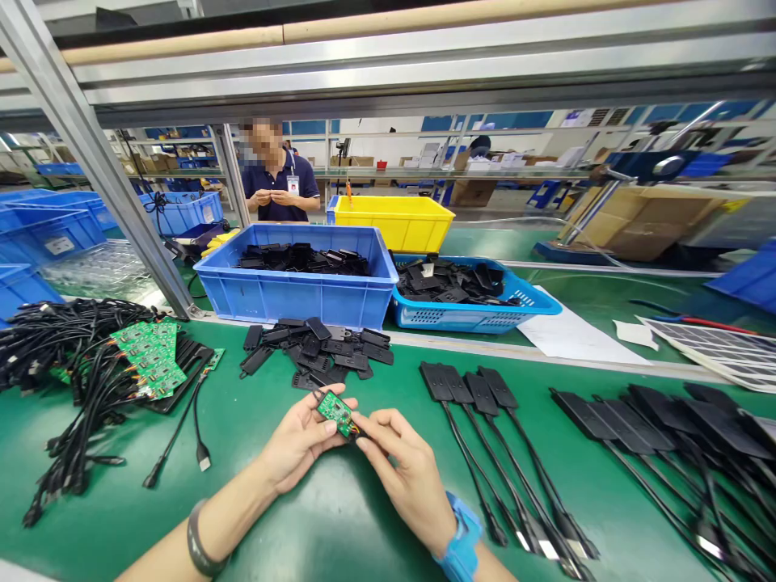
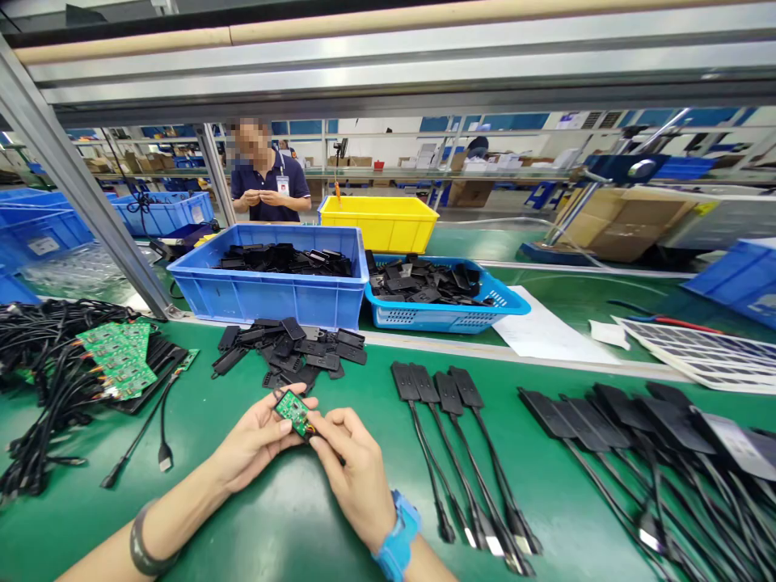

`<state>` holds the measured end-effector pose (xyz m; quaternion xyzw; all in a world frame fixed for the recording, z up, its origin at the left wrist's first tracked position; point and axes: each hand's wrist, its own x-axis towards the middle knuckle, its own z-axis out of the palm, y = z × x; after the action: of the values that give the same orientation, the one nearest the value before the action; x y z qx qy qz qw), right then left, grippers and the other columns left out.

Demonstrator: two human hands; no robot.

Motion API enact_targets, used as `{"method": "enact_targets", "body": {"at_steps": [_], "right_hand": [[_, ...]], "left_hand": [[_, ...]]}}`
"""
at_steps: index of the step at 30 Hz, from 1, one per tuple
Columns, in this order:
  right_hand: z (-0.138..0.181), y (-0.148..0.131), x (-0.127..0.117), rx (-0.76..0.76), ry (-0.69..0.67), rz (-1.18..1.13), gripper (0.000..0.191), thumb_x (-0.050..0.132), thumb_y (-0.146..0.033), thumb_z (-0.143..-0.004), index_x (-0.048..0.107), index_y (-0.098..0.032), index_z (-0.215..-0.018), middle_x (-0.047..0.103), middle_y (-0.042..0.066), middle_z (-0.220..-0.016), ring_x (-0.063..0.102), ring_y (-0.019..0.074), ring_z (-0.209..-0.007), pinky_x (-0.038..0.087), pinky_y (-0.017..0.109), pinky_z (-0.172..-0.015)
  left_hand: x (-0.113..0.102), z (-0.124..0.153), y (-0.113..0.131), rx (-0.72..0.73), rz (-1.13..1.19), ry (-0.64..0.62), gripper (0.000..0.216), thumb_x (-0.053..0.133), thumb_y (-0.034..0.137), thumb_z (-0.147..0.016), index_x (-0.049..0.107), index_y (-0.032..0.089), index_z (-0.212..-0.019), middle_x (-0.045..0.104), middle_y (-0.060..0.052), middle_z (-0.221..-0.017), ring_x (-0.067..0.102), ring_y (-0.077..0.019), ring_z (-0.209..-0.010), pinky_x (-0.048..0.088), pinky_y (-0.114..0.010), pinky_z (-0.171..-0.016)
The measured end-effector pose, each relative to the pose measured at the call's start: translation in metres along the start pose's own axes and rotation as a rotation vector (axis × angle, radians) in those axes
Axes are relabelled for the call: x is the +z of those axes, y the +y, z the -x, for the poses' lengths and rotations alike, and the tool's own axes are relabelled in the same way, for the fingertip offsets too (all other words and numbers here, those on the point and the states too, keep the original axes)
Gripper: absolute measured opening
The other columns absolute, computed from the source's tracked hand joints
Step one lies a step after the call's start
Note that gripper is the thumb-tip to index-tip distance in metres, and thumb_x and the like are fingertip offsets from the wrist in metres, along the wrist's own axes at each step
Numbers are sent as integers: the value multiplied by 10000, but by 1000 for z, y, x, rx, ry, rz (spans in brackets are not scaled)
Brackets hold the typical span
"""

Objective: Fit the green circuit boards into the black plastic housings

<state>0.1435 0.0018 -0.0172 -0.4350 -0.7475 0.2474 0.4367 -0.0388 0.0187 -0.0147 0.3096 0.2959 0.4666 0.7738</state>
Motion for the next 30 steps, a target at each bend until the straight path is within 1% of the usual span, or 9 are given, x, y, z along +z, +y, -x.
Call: {"method": "enact_targets", "body": {"at_steps": [3,6,9,11,13,15,17,23,30], "right_hand": [[3,2,5,-59,-29,110,353,443,-221,-937,615,-296,-1235,555,64,-893,582,171,-727,532,297,-659],[7,4,11,-99,-99,207,370,395,-216,-951,587,-258,-1264,564,79,-893,593,187,-735,531,305,-648],[8,5,14,-19,-124,173,332,438,-236,-935,571,-244,-1239,581,73,-914,603,182,-734,521,292,-645],[6,4,13,119,-112,94,240,535,-269,-890,595,-222,-1118,587,46,-862,588,163,-676,499,268,-603],[4,4,11,264,-172,22,110,595,-307,-851,610,-203,-886,574,0,-710,541,141,-578,449,245,-535],[2,4,11,352,-275,-35,217,583,-338,-854,566,-198,-689,528,-31,-566,491,125,-509,387,232,-491],[1,4,11,374,-323,-66,316,548,-360,-870,533,-193,-602,505,-37,-512,457,115,-487,340,227,-479],[3,5,18,389,-246,-145,396,541,-425,-864,555,-173,-559,498,-34,-501,420,103,-490,304,227,-498],[1,14,21,363,-324,-325,451,500,-500,-878,676,-143,-667,512,-15,-541,441,112,-522,328,230,-528]], "left_hand": [[1,-2,-6,2,6,43,510,755,212,-729,561,193,-1200,646,-122,-1189,626,-251,-1055,464,-410,-934],[2,-5,-15,27,-22,149,398,743,305,-747,593,167,-1088,684,-120,-1093,653,-249,-989,494,-393,-867],[1,-7,-22,71,-104,234,370,729,369,-754,592,155,-1024,707,-110,-1008,671,-229,-909,510,-346,-789],[0,-7,-23,105,-162,253,366,717,380,-765,585,155,-1021,712,-106,-981,674,-220,-885,511,-323,-760],[1,-7,-22,135,-198,257,358,705,388,-774,578,158,-1017,715,-100,-961,676,-220,-883,512,-319,-758],[2,-6,-20,151,-212,255,353,698,397,-779,568,164,-1011,714,-97,-955,676,-223,-893,515,-323,-765],[3,-5,-20,156,-227,260,357,690,405,-783,550,170,-1011,709,-98,-980,679,-222,-895,520,-325,-764],[2,-5,-23,157,-250,257,371,658,425,-805,493,177,-1027,716,-104,-970,689,-218,-866,533,-334,-751],[-1,-3,-16,121,-172,201,351,657,387,-814,482,172,-1030,717,-108,-937,687,-228,-842,545,-340,-700]]}}
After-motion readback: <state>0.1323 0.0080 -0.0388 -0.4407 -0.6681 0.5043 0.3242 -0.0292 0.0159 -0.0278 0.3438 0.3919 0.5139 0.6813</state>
